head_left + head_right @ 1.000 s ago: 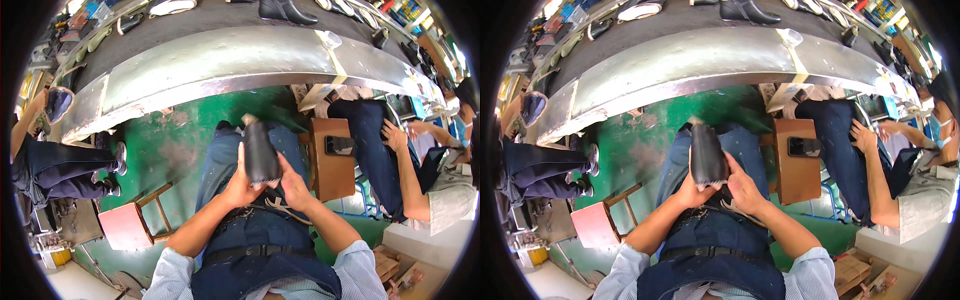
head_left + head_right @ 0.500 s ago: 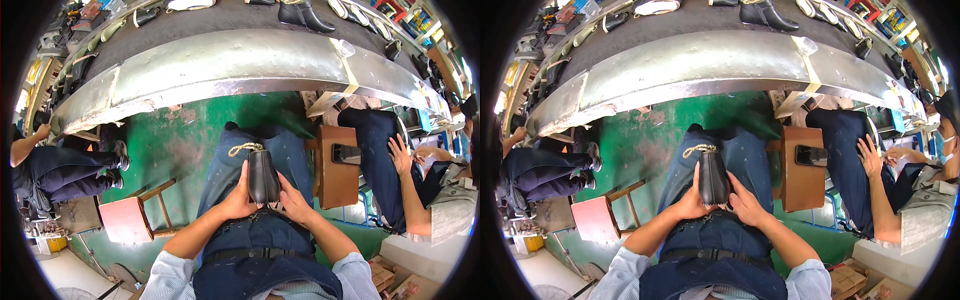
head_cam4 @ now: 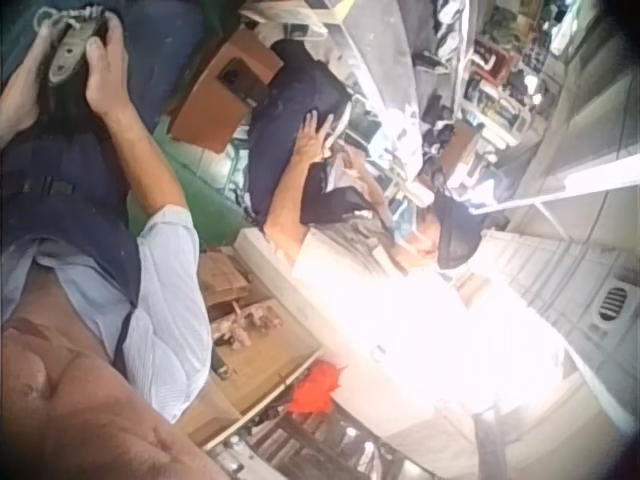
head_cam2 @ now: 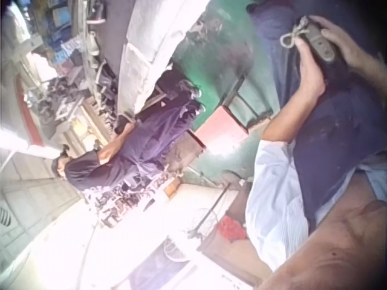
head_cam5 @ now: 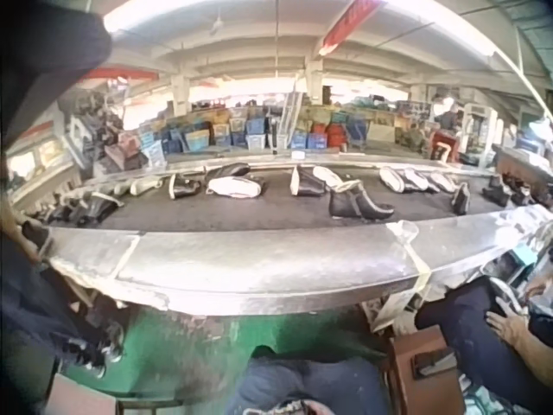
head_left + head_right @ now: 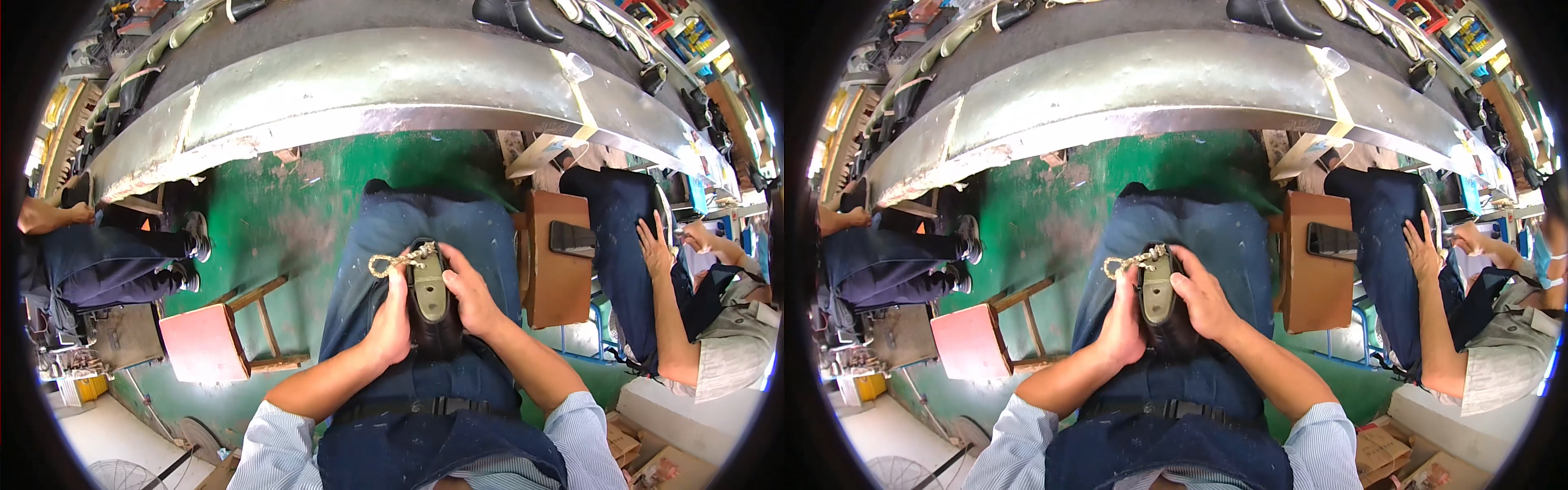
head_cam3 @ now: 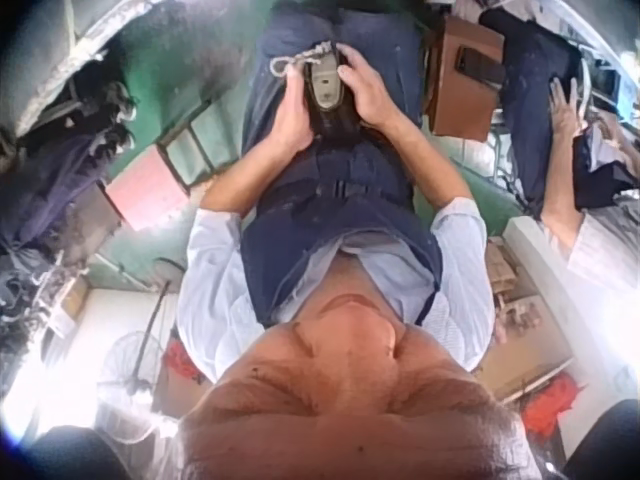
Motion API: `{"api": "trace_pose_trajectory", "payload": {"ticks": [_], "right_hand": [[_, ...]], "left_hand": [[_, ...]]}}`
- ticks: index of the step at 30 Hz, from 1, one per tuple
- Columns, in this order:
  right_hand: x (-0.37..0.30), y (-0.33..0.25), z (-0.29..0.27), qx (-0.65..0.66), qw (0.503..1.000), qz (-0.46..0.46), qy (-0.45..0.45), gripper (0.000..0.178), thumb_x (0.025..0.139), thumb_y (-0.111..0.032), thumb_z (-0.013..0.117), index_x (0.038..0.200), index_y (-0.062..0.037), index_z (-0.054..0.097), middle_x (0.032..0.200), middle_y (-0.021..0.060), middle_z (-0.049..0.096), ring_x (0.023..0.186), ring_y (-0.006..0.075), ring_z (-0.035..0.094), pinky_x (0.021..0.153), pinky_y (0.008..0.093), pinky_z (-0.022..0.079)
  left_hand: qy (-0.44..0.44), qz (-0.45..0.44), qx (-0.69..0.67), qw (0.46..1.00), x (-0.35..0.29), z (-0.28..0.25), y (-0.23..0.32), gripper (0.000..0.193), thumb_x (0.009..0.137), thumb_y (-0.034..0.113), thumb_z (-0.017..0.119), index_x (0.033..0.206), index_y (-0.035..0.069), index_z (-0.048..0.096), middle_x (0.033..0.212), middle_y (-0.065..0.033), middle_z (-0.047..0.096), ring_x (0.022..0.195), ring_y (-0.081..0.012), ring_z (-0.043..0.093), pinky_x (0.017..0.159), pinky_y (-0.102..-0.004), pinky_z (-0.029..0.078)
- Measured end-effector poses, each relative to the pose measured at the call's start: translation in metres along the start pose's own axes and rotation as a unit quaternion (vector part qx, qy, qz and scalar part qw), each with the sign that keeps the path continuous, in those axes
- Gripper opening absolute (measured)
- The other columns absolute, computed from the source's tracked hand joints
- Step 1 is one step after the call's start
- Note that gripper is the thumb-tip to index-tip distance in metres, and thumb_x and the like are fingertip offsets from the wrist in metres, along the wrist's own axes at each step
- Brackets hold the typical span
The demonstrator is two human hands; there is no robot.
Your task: The recorder uses lasting pliers to pull and hammer the edges of shoe uppers onto the insole at a factory conveyor belt.
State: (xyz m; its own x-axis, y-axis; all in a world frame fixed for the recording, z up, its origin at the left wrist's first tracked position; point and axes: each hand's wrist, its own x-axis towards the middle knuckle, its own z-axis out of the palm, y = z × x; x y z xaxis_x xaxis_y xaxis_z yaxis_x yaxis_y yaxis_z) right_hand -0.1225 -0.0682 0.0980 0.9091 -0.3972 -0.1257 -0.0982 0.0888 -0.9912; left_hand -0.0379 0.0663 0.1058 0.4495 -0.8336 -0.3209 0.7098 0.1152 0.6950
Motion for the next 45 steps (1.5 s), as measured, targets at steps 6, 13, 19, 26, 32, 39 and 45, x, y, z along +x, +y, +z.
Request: {"api": "trace_pose_trajectory", "payload": {"ticks": [6, 13, 19, 26, 32, 39, 45], "right_hand": [[0.028, 0.066, -0.002, 0.001, 0.997, -0.010, 0.078, 0.057, 0.106, -0.042, 0.026, 0.141, 0.0018, 0.039, 0.134, 0.0147, 0.051, 0.126, 0.0219, 0.048, 0.108, 0.0331, 0.035], [0.014, 0.064, 0.004, -0.062, 0.992, -0.044, 0.102, 0.055, 0.106, -0.037, 0.028, 0.140, 0.0050, 0.038, 0.137, 0.0212, 0.048, 0.131, 0.0306, 0.044, 0.111, 0.0363, 0.030], [-0.024, 0.017, -0.014, -0.063, 0.988, -0.122, -0.075, 0.074, 0.101, -0.056, 0.033, 0.146, 0.0023, 0.031, 0.148, 0.0152, 0.040, 0.140, 0.0259, 0.034, 0.116, 0.0392, 0.022], [0.006, 0.005, -0.009, 0.197, 0.977, 0.037, 0.065, 0.081, 0.085, -0.047, 0.072, 0.140, 0.0029, 0.039, 0.137, 0.0161, 0.048, 0.128, 0.0261, 0.045, 0.110, 0.0367, 0.033], [0.023, -0.007, -0.009, 0.097, 0.986, 0.067, 0.119, 0.061, 0.087, -0.042, 0.070, 0.120, 0.0062, 0.055, 0.111, 0.0107, 0.063, 0.100, 0.0169, 0.059, 0.090, 0.0309, 0.046], [0.037, -0.025, -0.034, -0.082, 0.994, 0.019, 0.067, 0.036, 0.100, -0.028, 0.053, 0.113, 0.0044, 0.062, 0.098, 0.0056, 0.067, 0.089, 0.0119, 0.059, 0.081, 0.0284, 0.049], [0.066, -0.081, -0.081, -0.098, 0.993, -0.068, 0.019, 0.029, 0.098, -0.018, 0.055, 0.118, 0.0029, 0.061, 0.112, 0.0142, 0.067, 0.096, 0.0206, 0.067, 0.085, 0.0316, 0.052]], "left_hand": [[0.170, -0.037, -0.013, 0.985, 0.062, -0.004, -0.028, 0.059, 0.103, 0.051, 0.037, 0.132, 0.001, 0.049, 0.120, -0.0067, 0.058, 0.107, -0.0155, 0.055, 0.094, -0.0299, 0.045], [0.118, -0.057, 0.033, 0.991, 0.063, -0.026, -0.028, 0.055, 0.103, 0.044, 0.045, 0.136, 0.000, 0.046, 0.126, -0.0077, 0.056, 0.112, -0.0163, 0.055, 0.096, -0.0300, 0.044], [-0.093, 0.051, 0.306, 0.946, 0.006, -0.032, -0.005, 0.121, 0.076, 0.025, 0.083, 0.153, 0.000, -0.007, 0.156, -0.0237, 0.015, 0.143, -0.0319, 0.024, 0.115, -0.0419, 0.027], [-0.173, 0.279, 0.370, 0.869, -0.008, -0.004, 0.017, 0.137, 0.068, 0.018, 0.084, 0.146, -0.001, -0.026, 0.154, -0.0295, 0.005, 0.146, -0.0382, 0.014, 0.115, -0.0457, 0.023], [-0.145, 0.286, 0.459, 0.829, -0.010, -0.017, 0.011, 0.133, 0.068, 0.027, 0.085, 0.149, -0.007, -0.015, 0.155, -0.0345, -0.014, 0.146, -0.0469, -0.008, 0.118, -0.0504, 0.007], [-0.127, 0.166, 0.146, 0.967, 0.004, -0.013, 0.055, 0.124, 0.069, 0.028, 0.084, 0.152, -0.005, -0.002, 0.159, -0.0251, 0.006, 0.149, -0.0354, 0.009, 0.119, -0.0433, 0.013], [-0.101, 0.180, 0.030, 0.978, 0.095, -0.033, 0.188, 0.110, 0.065, 0.027, 0.077, 0.152, -0.002, 0.017, 0.149, -0.0192, 0.037, 0.136, -0.0322, 0.041, 0.115, -0.0418, 0.031]]}}
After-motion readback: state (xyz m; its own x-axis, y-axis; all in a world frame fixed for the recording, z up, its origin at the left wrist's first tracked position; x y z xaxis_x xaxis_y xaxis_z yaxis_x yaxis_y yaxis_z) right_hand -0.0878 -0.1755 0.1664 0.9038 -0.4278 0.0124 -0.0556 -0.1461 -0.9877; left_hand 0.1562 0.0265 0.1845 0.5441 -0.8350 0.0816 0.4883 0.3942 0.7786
